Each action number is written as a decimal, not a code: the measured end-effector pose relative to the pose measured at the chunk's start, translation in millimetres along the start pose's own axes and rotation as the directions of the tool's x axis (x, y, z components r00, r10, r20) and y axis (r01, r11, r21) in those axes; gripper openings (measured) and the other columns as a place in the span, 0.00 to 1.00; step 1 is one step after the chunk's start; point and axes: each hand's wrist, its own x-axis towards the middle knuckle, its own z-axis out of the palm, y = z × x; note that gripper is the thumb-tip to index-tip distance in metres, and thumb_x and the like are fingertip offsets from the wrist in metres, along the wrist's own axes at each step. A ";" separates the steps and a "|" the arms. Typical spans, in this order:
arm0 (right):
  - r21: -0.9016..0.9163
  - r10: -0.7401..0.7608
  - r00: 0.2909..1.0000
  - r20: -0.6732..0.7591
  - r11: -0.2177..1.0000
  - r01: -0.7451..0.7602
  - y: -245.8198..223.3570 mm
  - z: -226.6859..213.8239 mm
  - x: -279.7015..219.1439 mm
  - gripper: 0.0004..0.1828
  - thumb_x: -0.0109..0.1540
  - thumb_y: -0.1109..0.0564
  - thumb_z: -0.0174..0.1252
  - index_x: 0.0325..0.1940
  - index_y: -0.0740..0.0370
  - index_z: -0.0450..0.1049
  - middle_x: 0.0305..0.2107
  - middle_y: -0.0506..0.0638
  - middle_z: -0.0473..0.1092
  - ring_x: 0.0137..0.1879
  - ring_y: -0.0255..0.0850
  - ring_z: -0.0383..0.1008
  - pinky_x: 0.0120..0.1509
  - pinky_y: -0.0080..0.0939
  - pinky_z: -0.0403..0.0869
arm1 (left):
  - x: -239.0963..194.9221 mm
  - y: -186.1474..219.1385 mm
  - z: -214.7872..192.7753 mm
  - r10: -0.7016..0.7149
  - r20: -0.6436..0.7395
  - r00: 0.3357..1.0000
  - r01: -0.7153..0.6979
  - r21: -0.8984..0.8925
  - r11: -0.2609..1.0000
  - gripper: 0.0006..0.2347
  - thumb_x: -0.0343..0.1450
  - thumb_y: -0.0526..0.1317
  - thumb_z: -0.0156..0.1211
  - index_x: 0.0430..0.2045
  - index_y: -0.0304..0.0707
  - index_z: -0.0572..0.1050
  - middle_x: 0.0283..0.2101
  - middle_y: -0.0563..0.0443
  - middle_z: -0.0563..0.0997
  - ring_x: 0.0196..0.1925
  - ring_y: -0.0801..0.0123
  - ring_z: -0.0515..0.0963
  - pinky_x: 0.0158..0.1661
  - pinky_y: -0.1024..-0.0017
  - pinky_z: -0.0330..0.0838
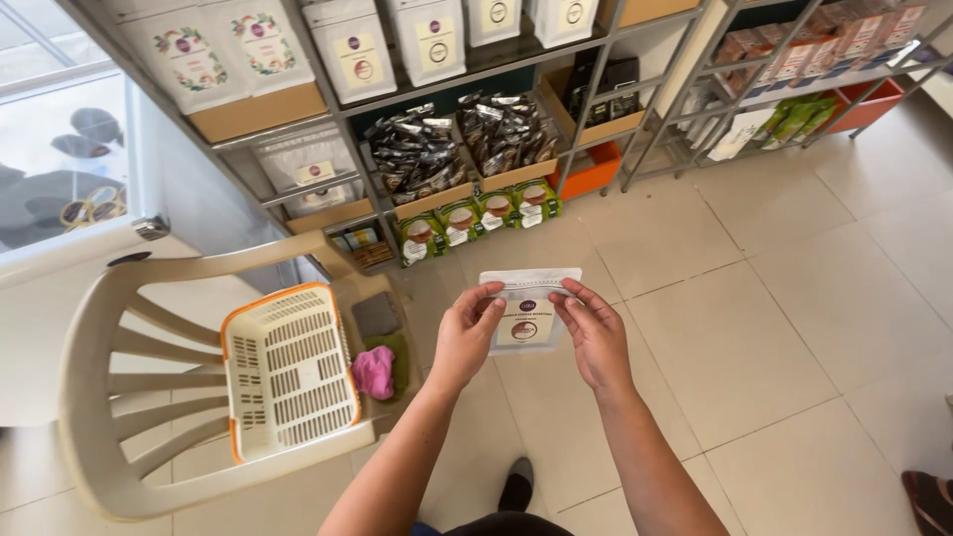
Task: The person wipes a white coffee pack with a pink cloth and places it into a shopping basket. They repeat this process, picking up multiple coffee packs from a metal shelf, wiping each one, and placing them into the basket.
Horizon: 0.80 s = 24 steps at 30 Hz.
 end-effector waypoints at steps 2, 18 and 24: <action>-0.010 0.004 1.000 0.006 1.000 -0.004 13.5 20.1 -5.3 0.18 0.67 0.64 0.51 0.62 0.71 0.70 0.50 0.56 0.74 0.58 0.43 0.76 0.68 0.43 0.72 | -6.6 2.3 -24.2 0.012 -0.008 1.000 -0.012 0.009 1.000 0.15 0.74 0.37 0.60 0.53 0.29 0.76 0.34 0.58 0.78 0.36 0.82 0.73 0.39 0.80 0.70; -0.035 0.092 0.992 0.083 0.995 -0.089 183.4 229.6 -76.9 0.18 0.67 0.63 0.52 0.62 0.70 0.70 0.51 0.55 0.74 0.59 0.42 0.75 0.68 0.42 0.71 | -65.4 4.0 -306.8 -0.018 -0.046 0.999 0.016 -0.045 0.999 0.13 0.74 0.37 0.60 0.50 0.28 0.77 0.39 0.56 0.81 0.41 0.81 0.77 0.45 0.80 0.73; -0.147 0.201 0.967 0.157 0.973 -0.178 239.2 281.4 -57.9 0.19 0.67 0.61 0.54 0.62 0.70 0.71 0.50 0.53 0.74 0.58 0.39 0.74 0.65 0.38 0.71 | -60.4 -27.7 -377.9 0.014 -0.183 0.983 -0.026 -0.065 0.998 0.11 0.74 0.37 0.60 0.48 0.29 0.77 0.39 0.56 0.81 0.41 0.80 0.77 0.45 0.79 0.73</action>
